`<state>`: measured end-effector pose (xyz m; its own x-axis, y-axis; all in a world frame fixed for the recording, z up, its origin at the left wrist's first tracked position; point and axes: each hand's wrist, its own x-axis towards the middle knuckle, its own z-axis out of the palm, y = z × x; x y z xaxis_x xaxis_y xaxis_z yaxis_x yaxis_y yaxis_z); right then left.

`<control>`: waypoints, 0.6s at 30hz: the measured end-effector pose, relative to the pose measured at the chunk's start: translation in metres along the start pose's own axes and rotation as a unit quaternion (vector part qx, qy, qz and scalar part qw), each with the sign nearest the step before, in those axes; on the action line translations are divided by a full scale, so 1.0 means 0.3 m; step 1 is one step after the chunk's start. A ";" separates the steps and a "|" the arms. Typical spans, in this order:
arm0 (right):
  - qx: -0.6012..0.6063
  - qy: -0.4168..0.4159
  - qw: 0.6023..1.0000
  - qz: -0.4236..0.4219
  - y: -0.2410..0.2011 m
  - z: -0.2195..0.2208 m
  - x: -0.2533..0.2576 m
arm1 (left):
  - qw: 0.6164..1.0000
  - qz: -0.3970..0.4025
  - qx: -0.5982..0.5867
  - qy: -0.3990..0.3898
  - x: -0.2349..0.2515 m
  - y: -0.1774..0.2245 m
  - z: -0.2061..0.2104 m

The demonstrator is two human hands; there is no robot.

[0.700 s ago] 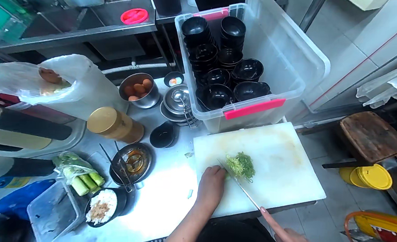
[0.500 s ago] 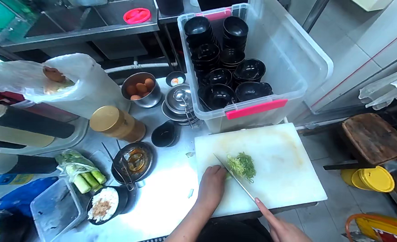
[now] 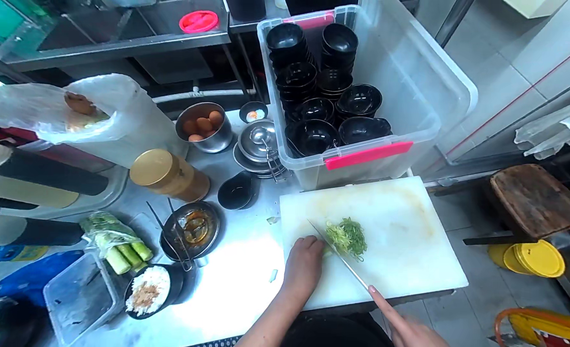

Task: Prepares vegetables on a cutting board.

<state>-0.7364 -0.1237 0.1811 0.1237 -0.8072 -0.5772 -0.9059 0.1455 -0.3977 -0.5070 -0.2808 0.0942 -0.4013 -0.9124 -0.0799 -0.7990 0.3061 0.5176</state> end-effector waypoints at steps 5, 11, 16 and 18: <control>0.003 -0.033 0.999 0.005 0.011 0.007 -0.016 | 1.000 0.003 -0.003 0.008 -0.001 -0.003 0.005; 0.008 -0.009 1.000 -0.007 -0.006 -0.010 0.008 | 1.000 -0.003 0.000 0.005 -0.004 -0.001 0.007; 0.004 -0.017 1.000 -0.012 0.016 0.017 -0.002 | 1.000 -0.005 0.001 0.009 -0.005 -0.003 0.005; 0.014 -0.007 1.000 -0.008 0.010 0.042 0.055 | 1.000 -0.005 0.001 0.009 -0.007 -0.005 0.004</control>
<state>-0.7320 -0.1295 0.1615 0.1440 -0.8021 -0.5796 -0.8921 0.1482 -0.4268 -0.5056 -0.2789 0.0926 -0.3847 -0.9203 -0.0708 -0.8041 0.2965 0.5153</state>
